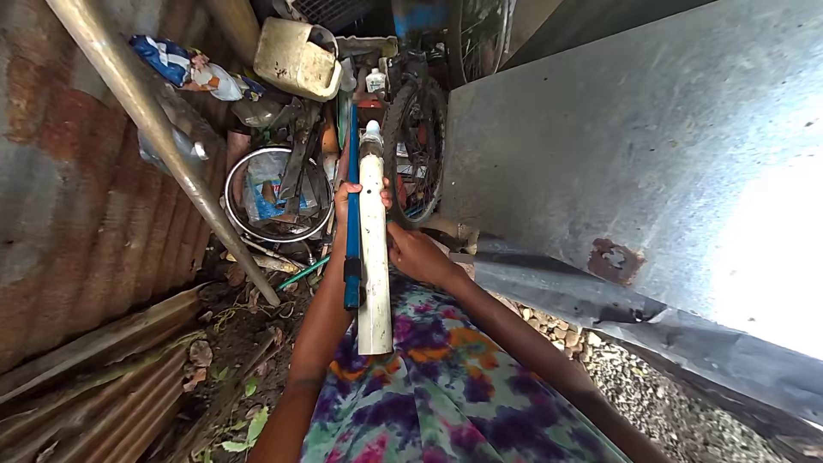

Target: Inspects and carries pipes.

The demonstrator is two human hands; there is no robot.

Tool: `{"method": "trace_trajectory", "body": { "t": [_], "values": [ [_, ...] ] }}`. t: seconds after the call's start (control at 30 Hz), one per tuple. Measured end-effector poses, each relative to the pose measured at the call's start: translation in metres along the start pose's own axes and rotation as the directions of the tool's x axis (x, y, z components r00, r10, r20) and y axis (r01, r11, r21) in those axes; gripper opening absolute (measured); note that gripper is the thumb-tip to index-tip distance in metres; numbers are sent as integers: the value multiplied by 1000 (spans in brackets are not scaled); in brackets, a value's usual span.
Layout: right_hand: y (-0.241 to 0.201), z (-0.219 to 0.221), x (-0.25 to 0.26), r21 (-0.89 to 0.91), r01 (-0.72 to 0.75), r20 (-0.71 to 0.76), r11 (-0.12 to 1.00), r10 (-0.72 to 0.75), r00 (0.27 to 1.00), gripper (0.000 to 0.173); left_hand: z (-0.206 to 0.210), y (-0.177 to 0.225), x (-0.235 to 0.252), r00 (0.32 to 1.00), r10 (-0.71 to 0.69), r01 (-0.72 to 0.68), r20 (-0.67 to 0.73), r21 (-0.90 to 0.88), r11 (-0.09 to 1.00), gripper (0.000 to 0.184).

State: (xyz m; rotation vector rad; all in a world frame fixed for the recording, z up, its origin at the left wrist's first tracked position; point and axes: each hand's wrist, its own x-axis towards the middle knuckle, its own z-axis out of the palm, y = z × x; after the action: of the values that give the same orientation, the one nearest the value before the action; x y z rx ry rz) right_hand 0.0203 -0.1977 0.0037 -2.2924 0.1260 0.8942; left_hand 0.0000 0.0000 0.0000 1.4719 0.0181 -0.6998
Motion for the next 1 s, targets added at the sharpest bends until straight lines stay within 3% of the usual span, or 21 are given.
{"method": "trace_trajectory", "body": {
  "t": [0.1,0.3,0.4,0.53,0.6,0.67,0.83,1.0],
  "values": [
    [-2,3,-1,-26,-25,16,999,26,1000,38,-2,-7,5,998,35,-27,58,-135,990,42],
    [-8,-2,-5,-47,-57,37,997,59,998,40,-3,-12,4,997,53,-56,61,45,997,47],
    [-7,-3,-5,-32,-55,51,998,57,997,39,-4,-14,5,996,57,-61,68,50,997,48],
    [1,4,0,27,-15,45,1000,14,999,46,-5,-17,10,996,47,-40,79,-77,996,45],
    [4,7,1,39,0,52,999,-2,999,55,5,-4,24,996,44,-16,84,-307,952,38],
    [1,7,-1,35,5,67,999,-8,998,59,11,11,28,996,29,8,87,-401,916,37],
    [-2,8,-2,75,16,68,997,-21,997,58,-9,-23,10,995,41,-25,92,-168,986,45],
    [-1,9,0,100,30,79,995,-38,996,64,-5,-14,21,990,48,5,134,-368,930,42]
  ]
}}
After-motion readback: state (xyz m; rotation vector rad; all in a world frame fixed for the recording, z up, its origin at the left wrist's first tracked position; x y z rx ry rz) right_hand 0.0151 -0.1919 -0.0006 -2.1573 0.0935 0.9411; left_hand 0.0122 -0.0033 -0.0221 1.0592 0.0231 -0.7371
